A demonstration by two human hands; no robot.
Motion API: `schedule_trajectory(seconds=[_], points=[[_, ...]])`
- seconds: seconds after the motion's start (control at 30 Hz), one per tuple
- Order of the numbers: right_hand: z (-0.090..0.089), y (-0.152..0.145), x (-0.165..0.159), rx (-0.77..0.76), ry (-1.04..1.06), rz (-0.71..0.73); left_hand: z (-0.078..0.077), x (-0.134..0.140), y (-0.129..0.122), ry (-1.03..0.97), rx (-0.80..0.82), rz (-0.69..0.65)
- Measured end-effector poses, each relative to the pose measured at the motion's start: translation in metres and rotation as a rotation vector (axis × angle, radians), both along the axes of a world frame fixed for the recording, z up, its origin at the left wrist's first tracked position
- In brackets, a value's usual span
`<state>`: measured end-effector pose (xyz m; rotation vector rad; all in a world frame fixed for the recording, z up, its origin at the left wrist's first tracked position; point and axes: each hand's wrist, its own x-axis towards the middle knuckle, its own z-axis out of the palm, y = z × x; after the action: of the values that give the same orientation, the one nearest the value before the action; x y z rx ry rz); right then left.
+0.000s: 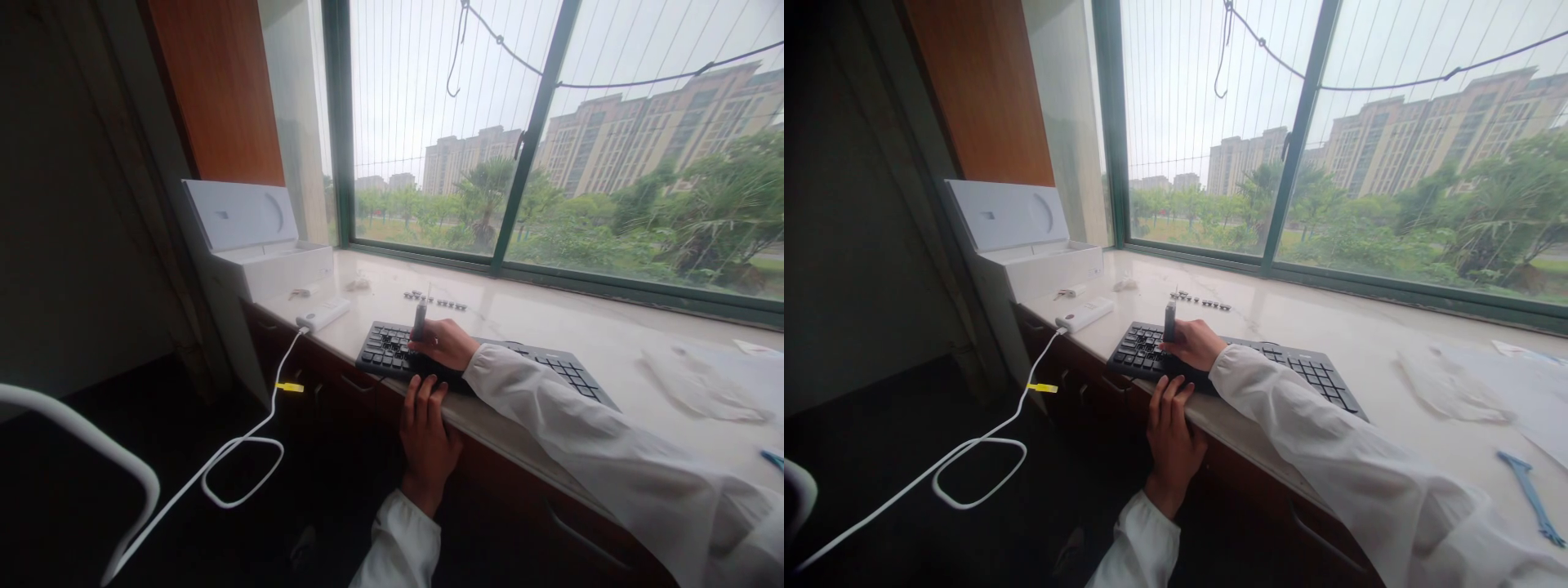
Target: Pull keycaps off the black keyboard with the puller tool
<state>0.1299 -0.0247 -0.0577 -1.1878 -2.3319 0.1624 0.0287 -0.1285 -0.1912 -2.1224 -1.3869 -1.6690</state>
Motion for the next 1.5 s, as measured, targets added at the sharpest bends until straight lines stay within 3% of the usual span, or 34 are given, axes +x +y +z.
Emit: schedule_trajectory(seconds=[1.5], points=[[0.0015, -0.0038, -0.0009, 0.022, -0.031, 0.024, -0.0044, 0.0013, 0.0018, -0.020, 0.013, -0.011]])
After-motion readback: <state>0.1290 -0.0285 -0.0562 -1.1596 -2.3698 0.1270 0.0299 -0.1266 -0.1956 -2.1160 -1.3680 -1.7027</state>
